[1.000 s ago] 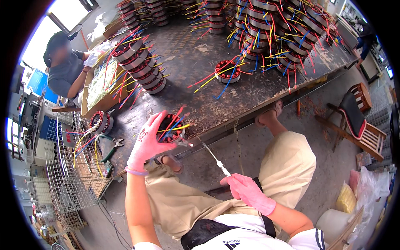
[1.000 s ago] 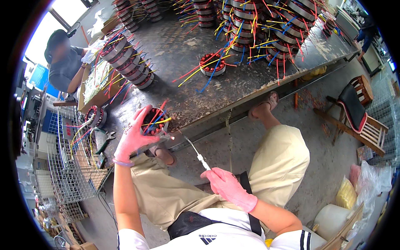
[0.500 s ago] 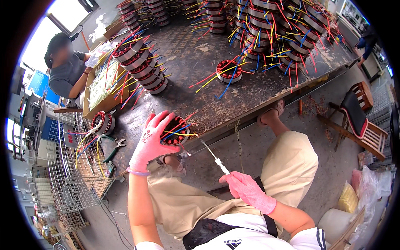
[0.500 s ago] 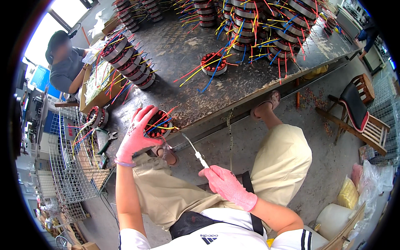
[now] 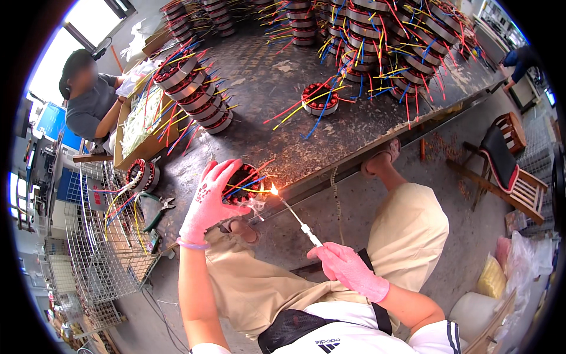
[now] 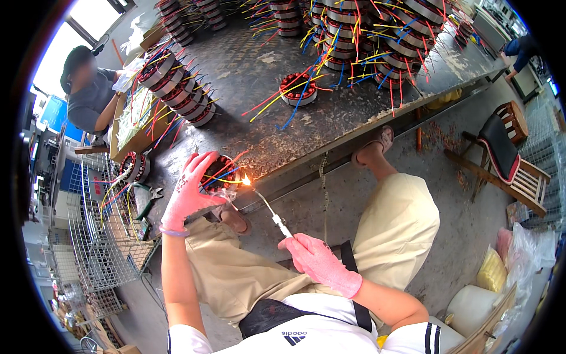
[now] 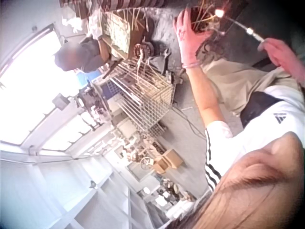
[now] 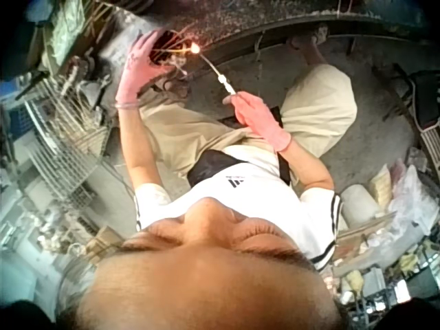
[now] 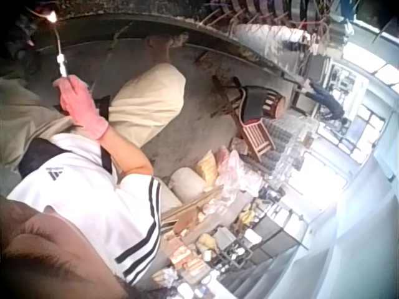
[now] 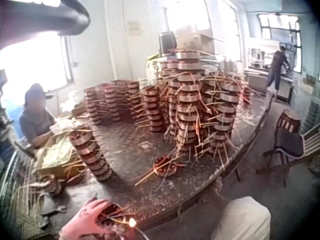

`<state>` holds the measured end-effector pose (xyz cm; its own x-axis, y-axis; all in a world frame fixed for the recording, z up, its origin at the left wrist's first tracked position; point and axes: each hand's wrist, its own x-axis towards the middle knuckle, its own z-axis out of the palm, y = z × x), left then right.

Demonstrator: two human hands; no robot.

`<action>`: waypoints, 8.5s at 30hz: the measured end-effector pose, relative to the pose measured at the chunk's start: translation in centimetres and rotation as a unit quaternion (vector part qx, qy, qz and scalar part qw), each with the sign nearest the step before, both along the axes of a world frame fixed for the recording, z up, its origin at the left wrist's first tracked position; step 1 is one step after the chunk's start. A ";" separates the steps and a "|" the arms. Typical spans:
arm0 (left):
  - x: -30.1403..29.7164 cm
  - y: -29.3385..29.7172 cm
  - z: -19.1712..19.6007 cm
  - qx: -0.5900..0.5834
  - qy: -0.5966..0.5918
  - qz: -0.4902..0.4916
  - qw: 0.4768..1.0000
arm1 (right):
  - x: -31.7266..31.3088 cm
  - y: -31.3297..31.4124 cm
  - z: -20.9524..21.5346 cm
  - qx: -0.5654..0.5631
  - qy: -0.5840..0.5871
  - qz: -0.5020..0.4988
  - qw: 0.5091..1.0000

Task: The person uses a handheld heating tool to treat the ends of wires on a motor stator and then places it onto a stack on the workbench.

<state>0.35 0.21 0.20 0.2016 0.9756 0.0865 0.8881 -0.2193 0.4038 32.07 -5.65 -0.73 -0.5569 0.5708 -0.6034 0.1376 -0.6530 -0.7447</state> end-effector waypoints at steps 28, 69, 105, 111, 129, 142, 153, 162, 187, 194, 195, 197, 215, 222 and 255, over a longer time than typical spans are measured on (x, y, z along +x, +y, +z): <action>0.3 0.0 0.1 -0.018 -0.016 0.002 1.000 | 0.0 -0.1 -0.3 0.015 0.007 -0.009 1.000; 0.4 0.1 0.1 -0.002 -0.020 -0.007 1.000 | 0.0 0.0 -0.3 0.013 -0.004 -0.002 1.000; 0.3 0.0 0.0 -0.004 -0.018 -0.004 1.000 | -0.2 -0.2 -0.8 0.004 0.014 -0.020 1.000; 0.2 0.1 0.0 -0.008 -0.019 -0.010 1.000 | -0.1 -0.1 -0.6 0.029 0.003 -0.005 1.000; 0.3 0.1 -0.1 -0.014 -0.021 -0.002 1.000 | 0.0 -0.1 -0.7 0.009 0.005 -0.017 1.000; 0.0 0.1 -0.2 -0.006 -0.012 -0.015 1.000 | -0.1 0.0 -0.3 0.034 0.002 -0.003 0.999; 0.0 0.1 -0.2 -0.014 -0.016 -0.009 1.000 | -0.2 0.0 -0.5 0.018 0.010 -0.008 1.000; 0.2 0.1 -0.1 -0.016 -0.013 -0.012 1.000 | -0.2 -0.3 -1.2 0.020 0.020 -0.016 0.999; 0.2 -0.8 1.0 0.035 0.035 -0.031 0.998 | 0.8 -0.4 -2.0 0.013 0.045 -0.027 0.999; -0.1 -0.8 0.5 0.046 0.013 -0.025 0.999 | 0.2 0.1 -0.6 0.012 0.029 -0.013 0.999; -0.1 -0.8 0.5 0.043 0.013 -0.026 0.999 | 0.1 0.2 -0.4 0.011 0.026 -0.011 1.000; -0.2 -0.7 0.6 0.043 0.015 -0.029 0.999 | 0.1 0.1 -0.5 0.012 0.017 -0.004 1.000; -0.4 -0.8 0.1 0.041 0.014 -0.025 0.999 | 0.0 0.1 -0.7 0.031 0.009 0.008 0.999; -0.3 -0.8 0.3 0.041 0.007 -0.016 0.999 | -0.2 0.2 0.2 0.029 -0.005 -0.001 1.000; 0.0 -1.0 0.5 0.032 0.011 0.001 0.999 | -0.1 -0.1 -0.4 0.029 0.026 -0.017 0.999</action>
